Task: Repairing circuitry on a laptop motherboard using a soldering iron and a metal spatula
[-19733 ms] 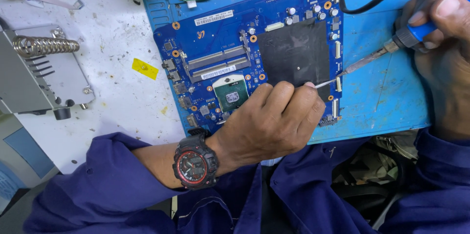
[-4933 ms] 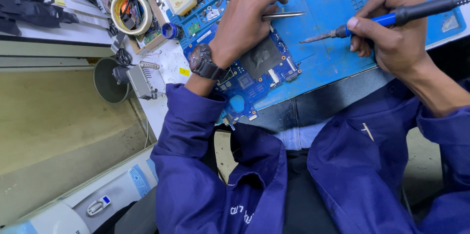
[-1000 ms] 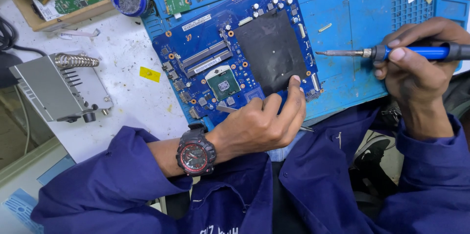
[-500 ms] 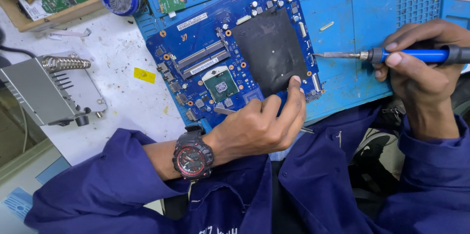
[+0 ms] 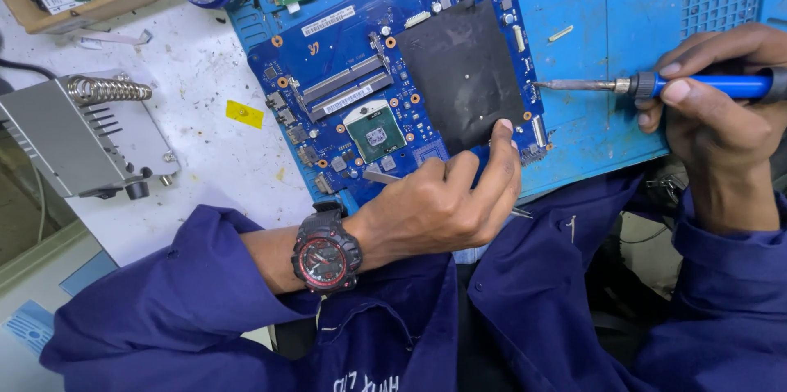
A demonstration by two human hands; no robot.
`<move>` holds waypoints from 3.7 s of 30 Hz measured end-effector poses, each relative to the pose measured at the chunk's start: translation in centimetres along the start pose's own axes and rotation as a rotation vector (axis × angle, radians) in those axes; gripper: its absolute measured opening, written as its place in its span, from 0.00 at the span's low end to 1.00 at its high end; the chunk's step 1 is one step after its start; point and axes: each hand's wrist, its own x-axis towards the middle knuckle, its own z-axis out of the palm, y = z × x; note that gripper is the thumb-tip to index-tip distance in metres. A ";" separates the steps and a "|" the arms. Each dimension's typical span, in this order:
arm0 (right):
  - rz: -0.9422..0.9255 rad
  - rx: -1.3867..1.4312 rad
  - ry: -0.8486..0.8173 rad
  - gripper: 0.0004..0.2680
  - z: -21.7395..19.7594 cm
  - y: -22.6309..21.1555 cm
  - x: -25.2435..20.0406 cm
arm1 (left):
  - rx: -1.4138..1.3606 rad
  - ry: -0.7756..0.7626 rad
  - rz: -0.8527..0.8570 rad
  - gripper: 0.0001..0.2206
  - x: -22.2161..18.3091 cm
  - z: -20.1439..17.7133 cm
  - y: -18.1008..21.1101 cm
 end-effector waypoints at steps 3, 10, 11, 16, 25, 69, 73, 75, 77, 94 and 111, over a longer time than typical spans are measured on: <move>0.003 0.017 0.013 0.05 0.2 -0.1 0.1 | 0.003 0.002 -0.003 0.07 0.0 0.0 0.0; -0.011 0.029 0.016 0.05 0.5 -0.4 0.1 | 0.013 -0.003 0.003 0.07 0.1 0.0 -0.1; -0.010 0.029 0.018 0.05 0.3 -0.3 0.0 | 0.011 -0.004 0.005 0.07 0.1 0.0 -0.1; -0.001 0.034 0.007 0.04 0.3 -0.2 0.2 | 0.007 -0.007 0.004 0.07 0.0 0.0 0.0; -0.018 0.040 -0.007 0.04 0.3 -0.2 0.4 | 0.025 -0.014 0.016 0.09 0.1 -0.2 -0.2; -0.038 0.090 -0.037 0.03 -0.3 0.6 0.2 | 0.034 -0.030 0.017 0.08 0.3 -0.5 -0.5; -0.029 0.197 -0.007 0.04 -0.4 1.1 0.0 | 0.033 -0.032 0.021 0.08 0.3 -0.5 -0.4; -0.026 0.166 0.011 0.04 -0.1 0.5 0.1 | 0.040 -0.035 0.031 0.09 0.3 -0.5 -0.5; -0.011 0.132 0.035 0.04 -0.3 0.3 -0.3 | 0.033 -0.039 0.041 0.09 0.3 -0.6 -0.4; 0.065 0.077 0.128 0.05 -0.9 0.6 -1.2 | -0.018 -0.104 0.091 0.10 0.9 -1.1 -1.1; 0.083 0.064 0.153 0.06 -1.1 1.3 -1.9 | -0.024 -0.129 0.099 0.11 1.5 -1.3 -1.4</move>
